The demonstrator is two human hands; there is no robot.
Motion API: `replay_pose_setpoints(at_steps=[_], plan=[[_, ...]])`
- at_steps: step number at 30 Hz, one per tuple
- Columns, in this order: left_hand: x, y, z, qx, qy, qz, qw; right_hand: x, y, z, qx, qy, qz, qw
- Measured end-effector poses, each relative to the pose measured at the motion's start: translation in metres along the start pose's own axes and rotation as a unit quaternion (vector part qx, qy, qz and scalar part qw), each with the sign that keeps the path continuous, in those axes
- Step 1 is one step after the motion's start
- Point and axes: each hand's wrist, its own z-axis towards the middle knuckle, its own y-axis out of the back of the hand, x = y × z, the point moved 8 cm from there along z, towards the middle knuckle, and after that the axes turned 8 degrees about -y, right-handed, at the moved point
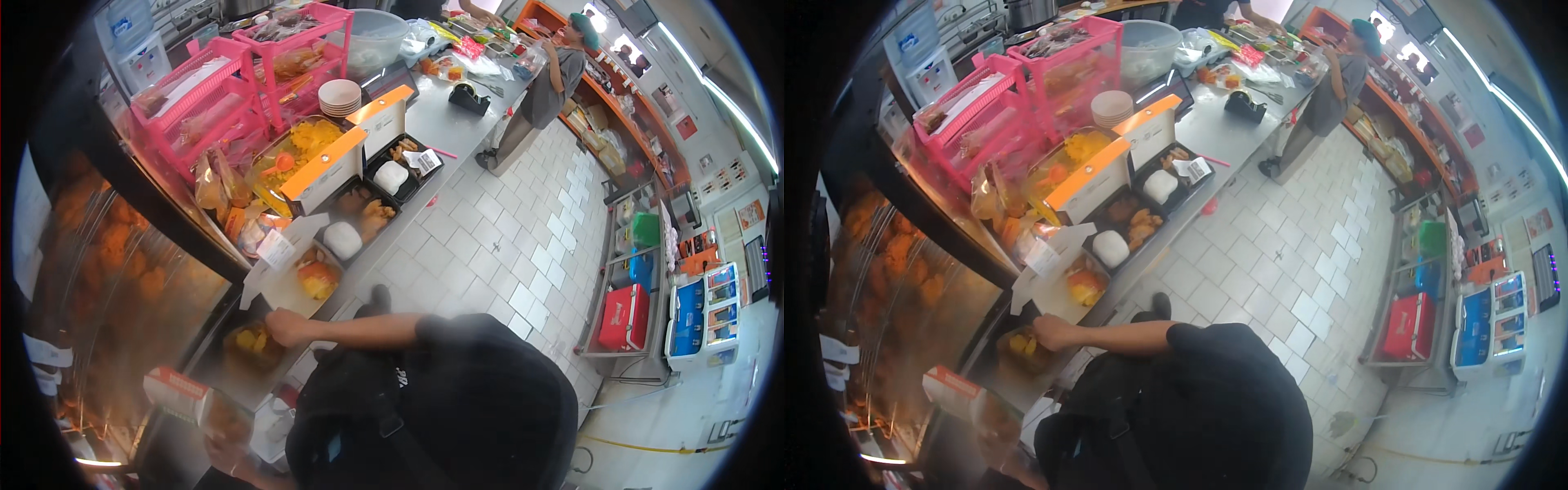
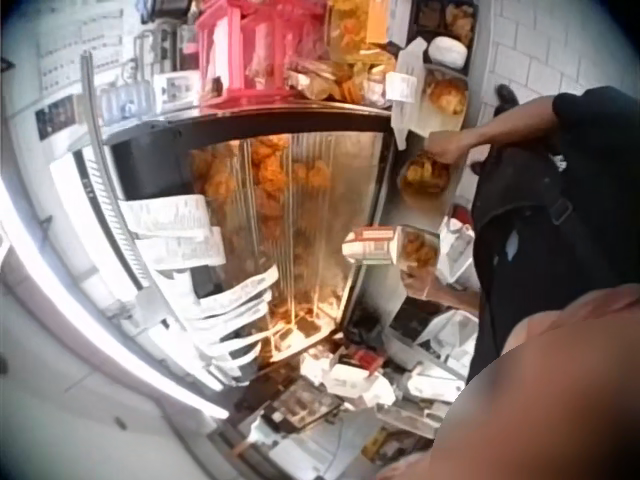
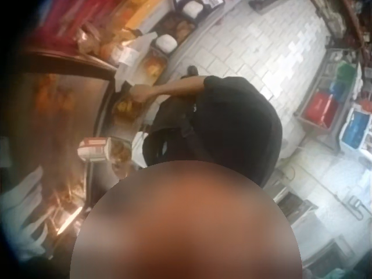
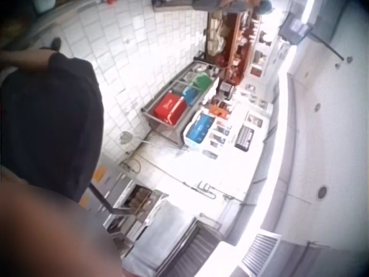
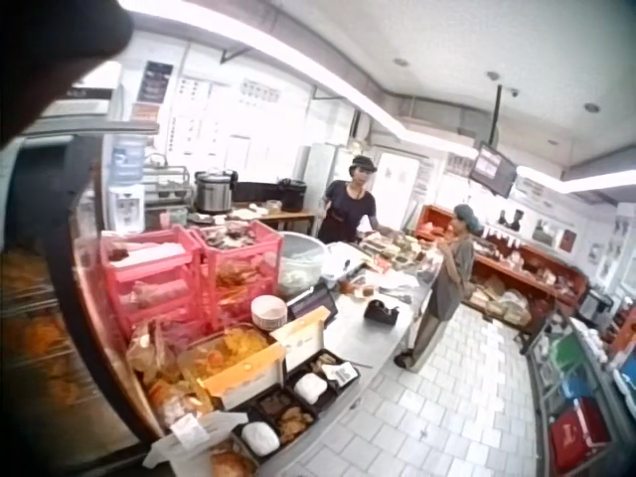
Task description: Prepare rice balls by mixing ingredients and shaping them.
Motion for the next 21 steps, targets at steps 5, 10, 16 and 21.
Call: replay_pose_setpoints(at_steps=[5, 10, 16, 21], plan=[[0.004, -0.083, 0.030, 0.093, 0.110, -0.193, 0.971, -0.010, -0.007, 0.009, 0.027, -0.044, 0.021, 0.998], [-0.119, -0.017, 0.147, 0.073, 0.144, -0.415, 0.895, -0.020, -0.016, 0.013, 0.044, 0.010, 0.006, 0.999], [-0.144, -0.046, 0.143, 0.108, 0.165, -0.401, 0.895, -0.025, -0.006, 0.005, 0.071, 0.019, -0.019, 0.997], [-0.129, -0.058, 0.129, 0.109, 0.144, -0.285, 0.941, -0.026, 0.002, 0.009, 0.057, 0.008, 0.011, 0.998]])
